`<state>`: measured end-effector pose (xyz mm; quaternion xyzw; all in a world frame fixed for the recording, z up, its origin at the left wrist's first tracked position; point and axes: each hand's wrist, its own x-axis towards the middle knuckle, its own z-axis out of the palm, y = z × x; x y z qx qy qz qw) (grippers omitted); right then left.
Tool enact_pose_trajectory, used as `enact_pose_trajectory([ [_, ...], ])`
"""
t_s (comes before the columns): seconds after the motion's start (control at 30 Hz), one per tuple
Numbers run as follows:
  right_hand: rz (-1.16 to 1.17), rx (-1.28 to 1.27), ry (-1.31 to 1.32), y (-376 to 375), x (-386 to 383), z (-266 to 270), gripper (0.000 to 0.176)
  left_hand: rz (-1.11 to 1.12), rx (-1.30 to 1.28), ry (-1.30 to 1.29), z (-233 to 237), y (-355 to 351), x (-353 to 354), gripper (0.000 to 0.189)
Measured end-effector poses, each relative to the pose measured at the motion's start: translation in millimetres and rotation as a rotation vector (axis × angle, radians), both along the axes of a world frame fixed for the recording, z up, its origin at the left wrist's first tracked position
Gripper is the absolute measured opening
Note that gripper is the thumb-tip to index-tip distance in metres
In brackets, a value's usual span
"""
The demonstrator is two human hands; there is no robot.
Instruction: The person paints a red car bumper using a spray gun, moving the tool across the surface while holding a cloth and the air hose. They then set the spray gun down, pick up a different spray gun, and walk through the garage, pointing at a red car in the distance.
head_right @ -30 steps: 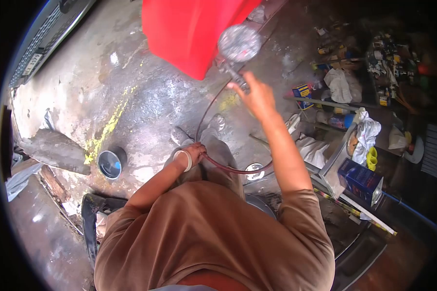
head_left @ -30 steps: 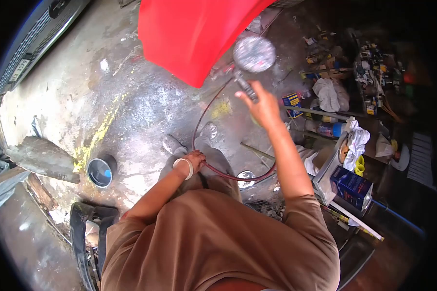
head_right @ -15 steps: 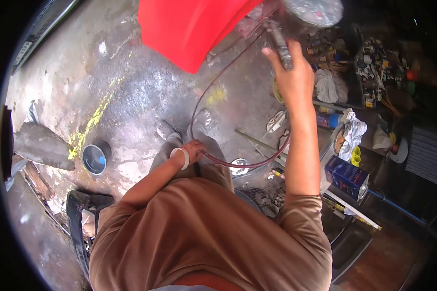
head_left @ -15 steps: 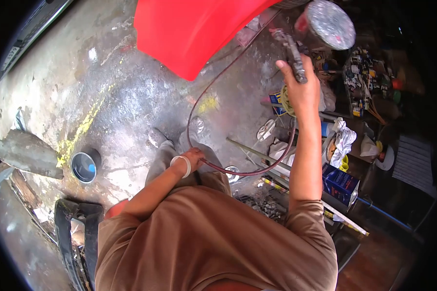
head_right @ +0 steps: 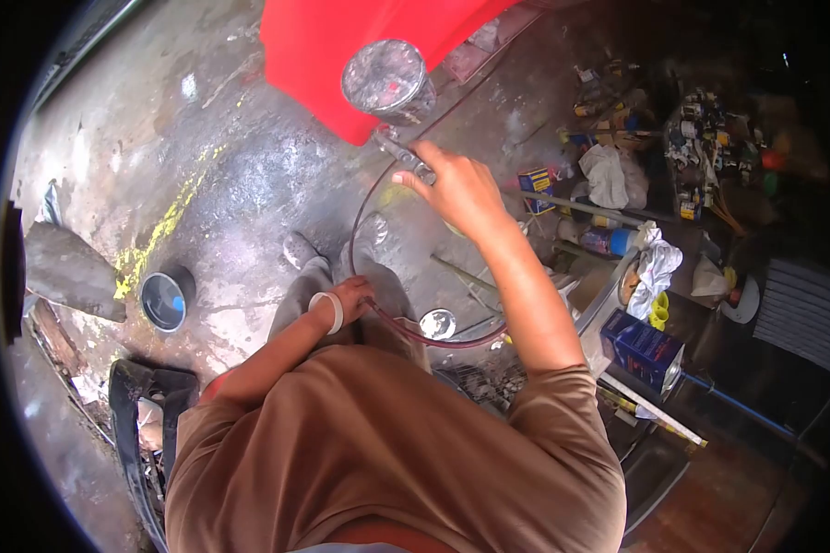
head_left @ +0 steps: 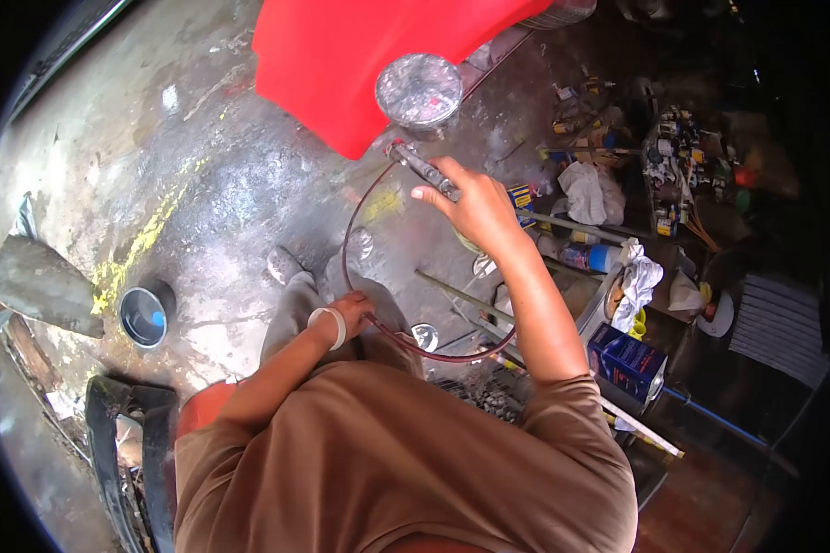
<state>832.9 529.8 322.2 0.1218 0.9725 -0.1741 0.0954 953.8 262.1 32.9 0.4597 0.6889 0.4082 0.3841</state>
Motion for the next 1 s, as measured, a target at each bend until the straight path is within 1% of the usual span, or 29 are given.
enact_pose_trajectory([
  [0.03, -0.008, 0.001, 0.003, 0, -4, 7, 0.057, -0.004, 0.003, -0.003, 0, 3, 0, 0.02],
  [0.07, -0.072, 0.032, -0.041, 2, -11, 19, 0.055, 0.012, 0.031, 0.002, 1, 6, 1, 0.02],
  [0.17, -0.088, 0.077, 0.14, 28, -25, 45, 0.05, 0.038, 0.087, 0.009, 21, 12, -7, 0.022],
  [0.27, -0.222, 0.019, 0.247, 57, -45, 81, 0.048, 0.04, 0.105, 0.009, 46, 22, -17, 0.022],
  [0.3, -0.235, 0.032, 0.319, 69, -52, 92, 0.047, 0.053, 0.123, 0.012, 56, 24, -20, 0.021],
  [0.33, -0.322, 0.002, 0.272, 73, -59, 112, 0.047, 0.065, 0.141, 0.016, 62, 27, -22, 0.021],
  [0.43, -0.29, 0.05, 0.468, 98, -73, 144, 0.041, 0.083, 0.132, 0.011, 68, 34, -23, 0.02],
  [0.57, -0.328, 0.141, 0.552, 97, -81, 177, 0.041, 0.082, 0.096, 0.004, 73, 35, -24, 0.02],
  [0.67, -0.301, 0.127, 0.492, 90, -87, 173, 0.043, 0.094, 0.075, 0.024, 66, 31, -19, 0.021],
  [0.73, -0.262, 0.12, 0.44, 79, -91, 158, 0.044, 0.092, 0.08, 0.045, 53, 29, -12, 0.021],
  [0.77, -0.229, 0.063, 0.456, 68, -92, 148, 0.044, 0.095, 0.068, 0.046, 47, 27, -8, 0.02],
  [0.83, -0.232, 0.113, 0.317, 44, -94, 134, 0.046, 0.106, 0.042, 0.045, 41, 22, -2, 0.019],
  [0.87, -0.145, 0.191, 0.322, 47, -96, 117, 0.047, 0.099, 0.033, 0.045, 38, 19, 0, 0.019],
  [0.9, -0.143, 0.164, 0.267, 35, -96, 106, 0.049, 0.093, 0.023, 0.044, 35, 17, 1, 0.018],
  [1.0, -0.041, 0.272, 0.183, 4, -96, 69, 0.051, 0.07, -0.021, 0.074, 25, 9, 6, 0.018],
])
